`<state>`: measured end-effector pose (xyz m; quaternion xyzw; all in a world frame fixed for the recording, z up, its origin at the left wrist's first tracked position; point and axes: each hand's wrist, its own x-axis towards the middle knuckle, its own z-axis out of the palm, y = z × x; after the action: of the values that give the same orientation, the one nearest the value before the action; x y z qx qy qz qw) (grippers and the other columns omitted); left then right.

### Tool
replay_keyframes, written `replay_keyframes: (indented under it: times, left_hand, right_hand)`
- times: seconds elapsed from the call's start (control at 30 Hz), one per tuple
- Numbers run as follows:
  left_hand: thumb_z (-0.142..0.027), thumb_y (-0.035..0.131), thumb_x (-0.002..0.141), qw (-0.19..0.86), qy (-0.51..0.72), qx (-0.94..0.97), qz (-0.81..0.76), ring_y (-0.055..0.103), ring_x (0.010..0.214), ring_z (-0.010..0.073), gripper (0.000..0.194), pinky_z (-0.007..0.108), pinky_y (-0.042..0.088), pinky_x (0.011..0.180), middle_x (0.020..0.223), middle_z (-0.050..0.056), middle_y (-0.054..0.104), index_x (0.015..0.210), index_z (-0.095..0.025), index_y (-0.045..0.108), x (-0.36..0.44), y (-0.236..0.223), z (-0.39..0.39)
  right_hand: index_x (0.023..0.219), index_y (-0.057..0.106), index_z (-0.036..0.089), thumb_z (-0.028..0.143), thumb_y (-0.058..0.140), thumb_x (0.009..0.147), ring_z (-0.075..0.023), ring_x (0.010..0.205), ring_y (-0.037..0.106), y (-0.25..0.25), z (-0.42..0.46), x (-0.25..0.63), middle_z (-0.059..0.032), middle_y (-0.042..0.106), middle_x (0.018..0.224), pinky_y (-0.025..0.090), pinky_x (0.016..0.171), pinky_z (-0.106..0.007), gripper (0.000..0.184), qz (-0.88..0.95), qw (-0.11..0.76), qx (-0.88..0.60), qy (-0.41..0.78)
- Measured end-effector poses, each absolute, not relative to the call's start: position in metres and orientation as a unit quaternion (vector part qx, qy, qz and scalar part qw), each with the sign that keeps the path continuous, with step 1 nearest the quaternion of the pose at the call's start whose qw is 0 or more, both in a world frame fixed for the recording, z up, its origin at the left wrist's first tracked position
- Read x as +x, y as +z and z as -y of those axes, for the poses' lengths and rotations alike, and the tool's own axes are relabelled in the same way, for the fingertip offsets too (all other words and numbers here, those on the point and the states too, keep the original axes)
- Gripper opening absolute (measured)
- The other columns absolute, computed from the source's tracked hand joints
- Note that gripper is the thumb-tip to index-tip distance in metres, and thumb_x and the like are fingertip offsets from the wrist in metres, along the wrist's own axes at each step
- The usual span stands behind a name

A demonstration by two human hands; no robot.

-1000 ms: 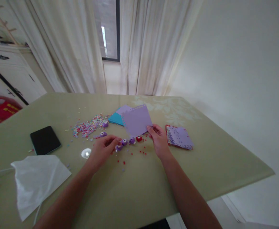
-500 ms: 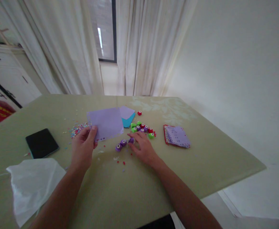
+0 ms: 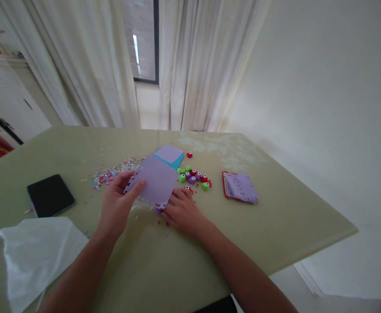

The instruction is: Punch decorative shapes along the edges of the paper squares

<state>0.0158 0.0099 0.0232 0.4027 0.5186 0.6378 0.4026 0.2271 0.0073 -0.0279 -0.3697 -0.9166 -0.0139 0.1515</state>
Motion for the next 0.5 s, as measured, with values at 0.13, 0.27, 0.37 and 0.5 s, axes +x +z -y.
replay_keyframes:
  times: [0.13, 0.27, 0.37, 0.5]
  left_hand:
    - [-0.053, 0.094, 0.068, 0.452, 0.656, 0.353, -0.491, 0.074, 0.081, 0.0201, 0.048, 0.029, 0.059, 0.072, 0.092, 0.002, 0.08, 0.099, -0.021, 0.074, 0.012, 0.02, -0.015]
    - [-0.048, 0.092, 0.071, 0.523, 0.642, 0.233, -0.51, 0.069, 0.058, 0.0191, 0.039, 0.03, 0.057, 0.054, 0.073, -0.002, 0.075, 0.092, -0.025, 0.069, 0.011, 0.029, -0.014]
    - [-0.048, 0.091, 0.072, 0.554, 0.593, 0.224, -0.54, 0.06, 0.043, 0.0169, 0.035, 0.029, 0.05, 0.041, 0.063, -0.003, 0.07, 0.086, -0.026, 0.068, 0.013, 0.034, -0.009]
    - [-0.061, 0.095, 0.066, 0.548, 0.53, 0.317, -0.564, 0.061, 0.044, 0.0184, 0.049, 0.028, 0.048, 0.039, 0.062, -0.002, 0.071, 0.087, -0.024, 0.072, 0.016, 0.027, -0.005]
  right_hand:
    - [0.117, 0.075, 0.023, 0.036, 0.079, 0.1, -0.0312, 0.121, 0.064, -0.025, -0.01, 0.23, -0.0109, 0.081, 0.123, 0.041, 0.109, -0.048, 0.022, 0.885, 0.239, -0.387, 0.103]
    - [0.111, 0.075, 0.023, 0.034, 0.084, 0.092, -0.0277, 0.105, 0.068, -0.022, -0.014, 0.24, -0.0088, 0.08, 0.112, 0.048, 0.1, -0.044, 0.024, 0.751, 0.423, -0.445, 0.243]
    - [0.113, 0.078, 0.023, 0.044, 0.086, 0.087, -0.0233, 0.092, 0.067, -0.018, -0.019, 0.249, -0.0069, 0.078, 0.106, 0.052, 0.087, -0.038, 0.034, 0.596, 0.532, -0.45, 0.398]
    - [0.108, 0.084, 0.023, 0.061, 0.092, 0.078, -0.0209, 0.087, 0.067, -0.015, -0.024, 0.255, -0.0067, 0.079, 0.102, 0.055, 0.083, -0.035, 0.049, 0.436, 0.564, -0.386, 0.585]
